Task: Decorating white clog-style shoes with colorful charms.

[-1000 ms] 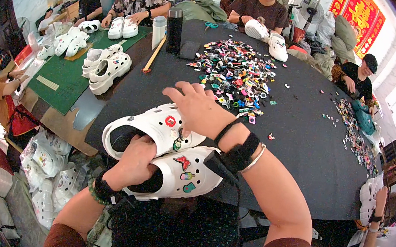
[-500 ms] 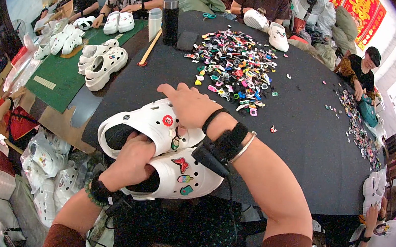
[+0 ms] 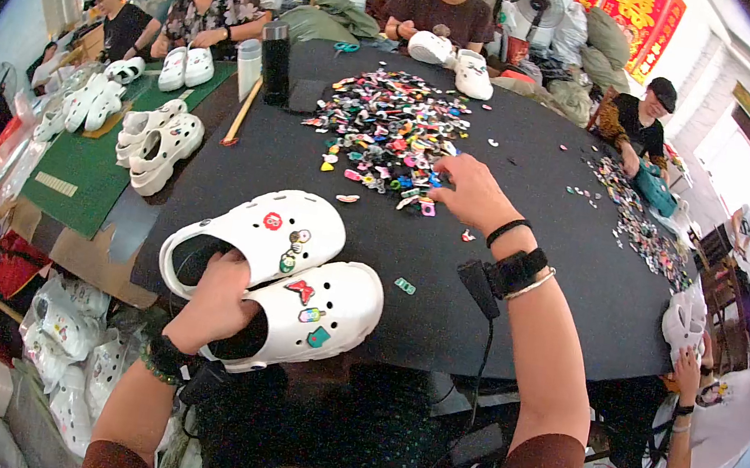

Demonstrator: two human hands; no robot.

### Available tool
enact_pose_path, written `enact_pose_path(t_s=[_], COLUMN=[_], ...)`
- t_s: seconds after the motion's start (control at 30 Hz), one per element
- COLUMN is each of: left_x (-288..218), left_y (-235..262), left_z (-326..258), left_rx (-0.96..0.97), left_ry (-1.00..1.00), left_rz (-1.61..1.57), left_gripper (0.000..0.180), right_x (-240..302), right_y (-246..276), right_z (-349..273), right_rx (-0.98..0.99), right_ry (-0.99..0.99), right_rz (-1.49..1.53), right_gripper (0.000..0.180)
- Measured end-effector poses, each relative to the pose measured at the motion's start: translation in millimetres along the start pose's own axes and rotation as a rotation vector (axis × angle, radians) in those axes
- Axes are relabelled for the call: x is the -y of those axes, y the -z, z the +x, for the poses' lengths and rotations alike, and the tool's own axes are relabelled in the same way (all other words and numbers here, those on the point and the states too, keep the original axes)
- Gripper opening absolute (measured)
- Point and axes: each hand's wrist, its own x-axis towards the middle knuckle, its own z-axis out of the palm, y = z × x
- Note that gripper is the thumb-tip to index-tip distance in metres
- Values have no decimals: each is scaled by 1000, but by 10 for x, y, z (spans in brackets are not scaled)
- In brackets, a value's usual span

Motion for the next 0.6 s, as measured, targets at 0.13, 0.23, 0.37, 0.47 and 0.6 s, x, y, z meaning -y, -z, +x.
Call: enact_pose_path(t_s=[0.13,0.23,0.37,0.47,0.6], left_x=[8,-45,-82,-69,-44], left_y=[-10,18,59,70,68], left_z=[26,38,46,40,25], left_rx=[13,8,5,35,16], left_ry=[23,20,26,58,33], left_rz=[-19,-30,-52,-39,-38], left_gripper=[45,48,50,51,48], right_x=[-559,-698,-693,-658,-630], right_y=[-100,-252,-564,-801,-1011], right_z=[-133,-171,-77,46,127], right_rx=[21,0,52,-14,-127], right_ry=[-148,-217,-353,-374,-397], right_rz=[-81,-33,37,27,8], right_gripper=[23,18,23,33,39])
